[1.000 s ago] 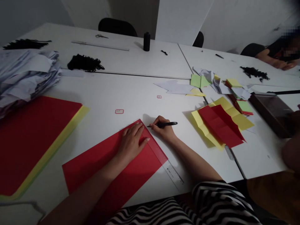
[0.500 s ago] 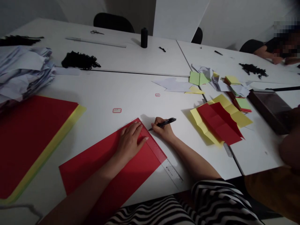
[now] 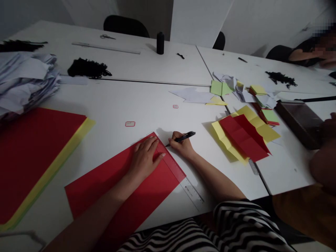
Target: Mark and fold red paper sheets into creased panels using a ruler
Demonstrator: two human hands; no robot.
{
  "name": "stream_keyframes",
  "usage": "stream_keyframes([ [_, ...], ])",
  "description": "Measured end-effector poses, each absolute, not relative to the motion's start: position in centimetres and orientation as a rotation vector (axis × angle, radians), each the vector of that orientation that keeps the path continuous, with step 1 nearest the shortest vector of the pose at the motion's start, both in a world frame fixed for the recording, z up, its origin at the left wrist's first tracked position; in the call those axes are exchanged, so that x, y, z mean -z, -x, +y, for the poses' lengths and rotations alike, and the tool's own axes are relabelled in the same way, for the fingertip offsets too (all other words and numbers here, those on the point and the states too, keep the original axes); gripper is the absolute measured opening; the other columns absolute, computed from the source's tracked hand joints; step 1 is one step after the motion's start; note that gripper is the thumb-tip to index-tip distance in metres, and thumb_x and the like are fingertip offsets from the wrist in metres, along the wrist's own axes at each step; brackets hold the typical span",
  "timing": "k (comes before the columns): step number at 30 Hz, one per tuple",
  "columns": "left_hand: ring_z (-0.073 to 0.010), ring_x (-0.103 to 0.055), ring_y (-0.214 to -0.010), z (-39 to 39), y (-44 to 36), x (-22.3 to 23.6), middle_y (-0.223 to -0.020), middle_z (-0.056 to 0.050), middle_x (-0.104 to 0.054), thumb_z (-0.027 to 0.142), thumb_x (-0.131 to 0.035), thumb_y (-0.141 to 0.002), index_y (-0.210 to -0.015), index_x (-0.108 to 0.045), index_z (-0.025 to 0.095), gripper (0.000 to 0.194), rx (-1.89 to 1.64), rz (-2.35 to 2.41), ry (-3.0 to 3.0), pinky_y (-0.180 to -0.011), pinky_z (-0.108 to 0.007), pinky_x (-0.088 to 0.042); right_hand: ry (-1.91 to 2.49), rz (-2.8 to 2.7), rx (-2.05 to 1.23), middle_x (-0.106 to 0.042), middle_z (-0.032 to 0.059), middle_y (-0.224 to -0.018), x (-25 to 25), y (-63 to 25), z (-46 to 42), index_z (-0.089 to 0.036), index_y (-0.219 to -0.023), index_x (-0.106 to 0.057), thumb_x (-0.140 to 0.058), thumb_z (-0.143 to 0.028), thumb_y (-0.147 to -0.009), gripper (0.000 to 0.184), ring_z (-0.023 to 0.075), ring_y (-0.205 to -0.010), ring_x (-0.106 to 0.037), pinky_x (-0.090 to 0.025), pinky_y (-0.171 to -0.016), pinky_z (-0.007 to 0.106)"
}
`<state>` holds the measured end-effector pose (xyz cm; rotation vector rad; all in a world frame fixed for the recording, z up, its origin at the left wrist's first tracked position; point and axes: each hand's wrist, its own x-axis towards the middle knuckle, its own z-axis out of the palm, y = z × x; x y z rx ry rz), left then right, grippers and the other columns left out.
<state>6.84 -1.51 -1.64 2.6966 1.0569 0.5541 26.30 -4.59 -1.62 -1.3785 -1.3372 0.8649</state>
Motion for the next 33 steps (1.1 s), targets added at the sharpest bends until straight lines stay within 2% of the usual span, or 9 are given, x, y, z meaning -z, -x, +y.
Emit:
stream_keyframes([
  [24, -0.0297, -0.050, -0.123, -1.5, -6.8, 1.8, -0.136, -0.013, -0.052, 0.039, -0.052, -0.092, -0.129, -0.050, 0.015, 0.044, -0.561, 1.056, -2.745, -0.098, -0.046, -0.038, 1.282, -1.307, -0.880, -0.033, -0.0073, -0.055, 1.9, -26.3, -4.5, -0.021, -0.059, -0.035, -0.057, -0.027, -0.080, 0.030, 0.0092, -0.053, -0.030, -0.025, -0.052, 0.024],
  [28, -0.0292, -0.050, -0.123, -1.4, -6.8, 1.8, -0.135, -0.012, -0.054, 0.040, -0.051, -0.092, -0.129, -0.050, 0.017, 0.043, -0.586, 1.046, -2.758, -0.097, -0.046, -0.039, 1.280, -1.259, -0.870, -0.040, -0.0068, -0.053, 1.8, -26.4, -4.5, -0.021, -0.058, -0.040, -0.059, -0.029, -0.079, 0.030, 0.0091, -0.052, -0.035, -0.029, -0.052, 0.023],
  [33, -0.0287, -0.050, -0.124, -1.3, -6.7, 2.1, -0.135, -0.012, -0.054, 0.039, -0.052, -0.092, -0.129, -0.049, 0.016, 0.044, -0.609, 1.029, -2.761, -0.098, -0.046, -0.038, 1.212, -1.012, -0.881, -0.054, -0.0054, -0.054, 1.7, -27.3, -3.8, -0.021, -0.064, -0.043, -0.062, -0.042, -0.082, 0.033, 0.0102, -0.051, -0.046, -0.037, -0.053, 0.023],
])
